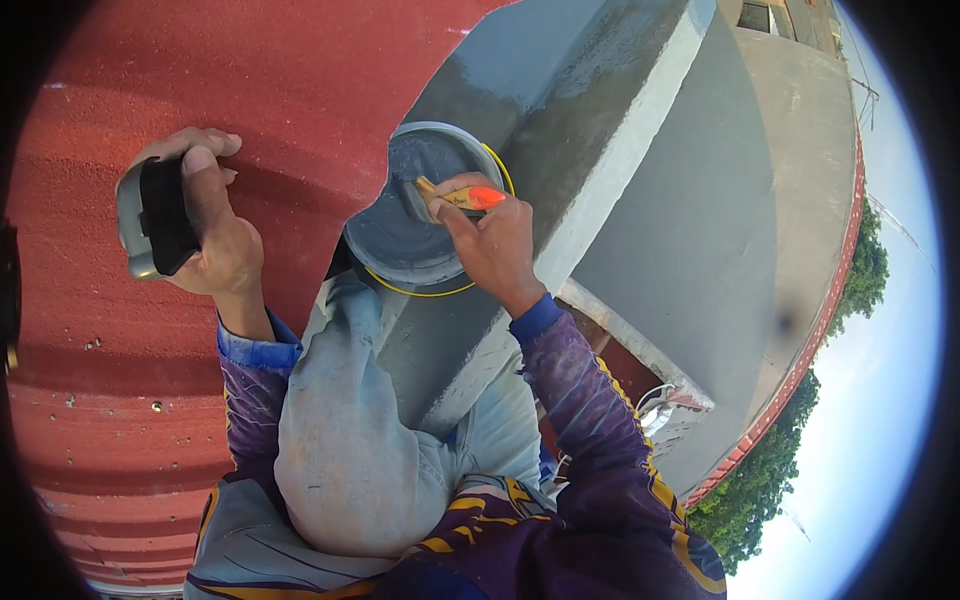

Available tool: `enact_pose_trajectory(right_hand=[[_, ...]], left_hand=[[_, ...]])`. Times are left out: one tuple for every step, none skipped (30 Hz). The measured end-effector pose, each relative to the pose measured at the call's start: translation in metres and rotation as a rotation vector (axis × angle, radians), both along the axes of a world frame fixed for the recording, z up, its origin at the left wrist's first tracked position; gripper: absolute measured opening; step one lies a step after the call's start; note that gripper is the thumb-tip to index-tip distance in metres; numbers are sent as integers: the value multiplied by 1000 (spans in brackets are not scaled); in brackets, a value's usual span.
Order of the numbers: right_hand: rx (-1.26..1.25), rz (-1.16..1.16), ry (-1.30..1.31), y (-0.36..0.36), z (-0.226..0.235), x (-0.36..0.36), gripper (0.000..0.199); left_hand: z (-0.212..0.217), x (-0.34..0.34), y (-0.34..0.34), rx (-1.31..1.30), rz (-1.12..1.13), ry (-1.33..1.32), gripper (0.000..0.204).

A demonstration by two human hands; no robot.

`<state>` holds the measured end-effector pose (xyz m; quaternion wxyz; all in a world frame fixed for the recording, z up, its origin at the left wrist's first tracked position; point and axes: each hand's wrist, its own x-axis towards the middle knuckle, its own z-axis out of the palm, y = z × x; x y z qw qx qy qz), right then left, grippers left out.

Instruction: The person paints the edge of a red corrugated roof with gray paint using a brush. They repeatedly dip the brush into a bucket and apply paint along the roof's edge, holding a small black object in the other hand.

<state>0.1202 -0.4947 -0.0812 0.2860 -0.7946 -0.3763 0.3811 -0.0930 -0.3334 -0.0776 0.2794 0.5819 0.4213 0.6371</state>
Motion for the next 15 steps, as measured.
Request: enact_pose_trajectory(right_hand=[[52,-57,31,0,1,0,9],[15,14,-5,2,2,-1,9],[-21,84,-40,5,3,-1,9],[-51,155,-89,10,5,1,10],[-5,129,-82,10,2,2,10],[40,102,-75,10,-1,3,9],[79,76,-59,8,-2,0,9],[14,112,-68,7,0,1,9],[-52,146,-79,7,4,3,8],[-102,186,-94,12,8,7,8],[-63,130,-30,13,10,10,7],[-25,72,33,11,15,14,7],[9,2,78,5,21,20,6],[27,-102,186,6,28,24,8],[40,-204,293,7,38,28,10]], left_hand=[[4,4,0,-29,15,17,8],[7,5,-2,-57,29,34,9],[11,6,-3,-85,44,51,9],[14,6,-2,-71,33,48,9],[17,4,-2,-56,21,45,9],[20,5,1,-42,9,41,8],[24,6,4,-14,-8,48,7],[28,10,10,14,-26,53,7],[32,16,19,42,-45,56,6],[38,24,34,85,-58,56,6],[44,30,48,124,-62,68,7],[50,44,65,163,-91,71,9],[54,61,82,198,-128,56,13],[59,76,100,235,-142,91,16],[64,90,119,273,-155,125,19]])
